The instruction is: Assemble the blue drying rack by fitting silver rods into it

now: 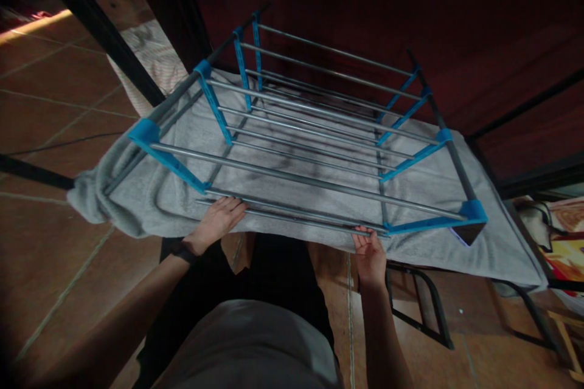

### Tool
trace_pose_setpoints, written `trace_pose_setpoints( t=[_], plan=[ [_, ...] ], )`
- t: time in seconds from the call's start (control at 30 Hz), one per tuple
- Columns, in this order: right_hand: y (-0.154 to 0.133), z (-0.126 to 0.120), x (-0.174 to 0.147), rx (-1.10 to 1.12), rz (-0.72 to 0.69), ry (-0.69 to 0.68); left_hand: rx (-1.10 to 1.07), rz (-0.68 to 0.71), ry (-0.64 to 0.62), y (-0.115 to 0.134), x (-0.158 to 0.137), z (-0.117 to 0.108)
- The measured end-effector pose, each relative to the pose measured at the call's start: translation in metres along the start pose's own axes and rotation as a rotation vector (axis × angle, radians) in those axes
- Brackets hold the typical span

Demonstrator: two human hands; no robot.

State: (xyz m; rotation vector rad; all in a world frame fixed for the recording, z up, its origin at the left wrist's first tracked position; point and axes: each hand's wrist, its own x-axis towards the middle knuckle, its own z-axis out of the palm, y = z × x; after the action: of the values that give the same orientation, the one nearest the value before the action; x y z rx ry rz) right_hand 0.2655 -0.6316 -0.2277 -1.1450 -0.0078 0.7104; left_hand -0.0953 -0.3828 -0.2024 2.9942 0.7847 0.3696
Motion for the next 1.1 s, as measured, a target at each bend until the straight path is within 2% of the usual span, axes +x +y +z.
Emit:
trace_pose_setpoints(
  t=[0.67,1.1],
  plan=[
    [-0.001,0.004,0.001,0.072,0.036,0.039,0.088,-0.167,0.085,-0.048,-0.038,-0.003],
    [-0.003,0.011,-0.002,0.108,0.025,0.046,-0.209,-0.282,0.035,-0.06,-0.045,0.0]
  ],
)
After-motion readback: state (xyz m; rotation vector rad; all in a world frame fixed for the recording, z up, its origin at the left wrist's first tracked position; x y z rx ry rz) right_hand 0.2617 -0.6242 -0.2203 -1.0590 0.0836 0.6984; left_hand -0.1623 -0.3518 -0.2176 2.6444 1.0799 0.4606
